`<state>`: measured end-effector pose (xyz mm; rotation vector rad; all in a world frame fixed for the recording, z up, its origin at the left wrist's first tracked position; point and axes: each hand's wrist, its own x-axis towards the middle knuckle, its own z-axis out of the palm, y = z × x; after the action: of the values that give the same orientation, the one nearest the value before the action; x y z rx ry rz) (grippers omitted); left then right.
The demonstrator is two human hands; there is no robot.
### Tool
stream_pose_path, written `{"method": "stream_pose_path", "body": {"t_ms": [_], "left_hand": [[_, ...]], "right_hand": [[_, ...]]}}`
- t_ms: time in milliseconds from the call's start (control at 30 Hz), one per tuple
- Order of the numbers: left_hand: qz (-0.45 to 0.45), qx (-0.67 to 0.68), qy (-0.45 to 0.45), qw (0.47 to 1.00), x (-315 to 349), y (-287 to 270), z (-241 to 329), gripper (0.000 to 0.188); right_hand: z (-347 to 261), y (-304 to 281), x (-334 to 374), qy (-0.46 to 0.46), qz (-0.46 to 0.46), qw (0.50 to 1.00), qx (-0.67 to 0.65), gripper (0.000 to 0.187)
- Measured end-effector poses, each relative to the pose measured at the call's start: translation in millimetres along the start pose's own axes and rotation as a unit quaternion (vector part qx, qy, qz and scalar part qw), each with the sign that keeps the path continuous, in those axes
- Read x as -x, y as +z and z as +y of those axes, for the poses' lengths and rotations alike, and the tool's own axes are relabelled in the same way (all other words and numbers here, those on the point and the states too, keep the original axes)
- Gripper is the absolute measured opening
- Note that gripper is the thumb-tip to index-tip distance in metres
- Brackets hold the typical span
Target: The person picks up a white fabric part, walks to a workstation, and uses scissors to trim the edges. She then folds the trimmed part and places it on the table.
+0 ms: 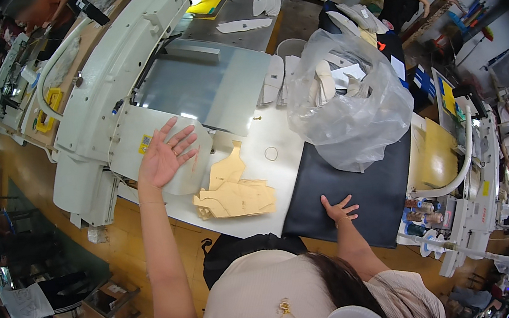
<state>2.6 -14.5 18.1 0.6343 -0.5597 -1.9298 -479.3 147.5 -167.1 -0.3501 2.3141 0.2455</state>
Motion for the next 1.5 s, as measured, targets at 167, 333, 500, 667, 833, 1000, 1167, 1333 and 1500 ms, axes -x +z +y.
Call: {"method": "stream_pose_path", "body": {"t_ms": [167,333,500,667,833,1000,1167,1333,1500], "left_hand": [[-0.029,0.016,0.001,0.999,-5,-15,-6,0.055],[-0.033,-0.013,0.007,0.999,-5,-11,-7,0.054],[-0.009,-0.011,0.006,1.0,-3,-1,-7,0.054],[-0.002,-0.003,0.005,1.0,-4,-1,-5,0.054],[0.0,0.002,0.009,1.0,-3,0,-3,0.054],[-0.037,0.003,0.005,0.999,-3,-3,-3,0.053],[-0.042,0.001,0.0,0.999,-5,-6,-5,0.053],[-0.008,-0.001,0.001,1.0,-3,0,-6,0.055],[-0.044,0.008,0.001,0.999,-1,-16,-4,0.056]], "right_hand": [[3,-1,9,-0.017,0.022,1.0,-0.013,0.133],[-2,-10,8,-0.01,-0.003,0.999,-0.045,0.13],[2,-8,10,-0.005,-0.022,0.999,-0.042,0.129],[1,-7,11,-0.006,-0.023,0.999,-0.046,0.129],[-1,-8,14,-0.007,-0.027,0.999,-0.046,0.128],[1,-8,11,-0.01,-0.026,0.998,-0.048,0.128],[2,-10,11,-0.014,-0.026,0.998,-0.054,0.129],[1,-9,7,-0.022,-0.02,0.999,-0.044,0.129],[-1,-6,13,-0.019,0.001,0.999,-0.043,0.13]]}}
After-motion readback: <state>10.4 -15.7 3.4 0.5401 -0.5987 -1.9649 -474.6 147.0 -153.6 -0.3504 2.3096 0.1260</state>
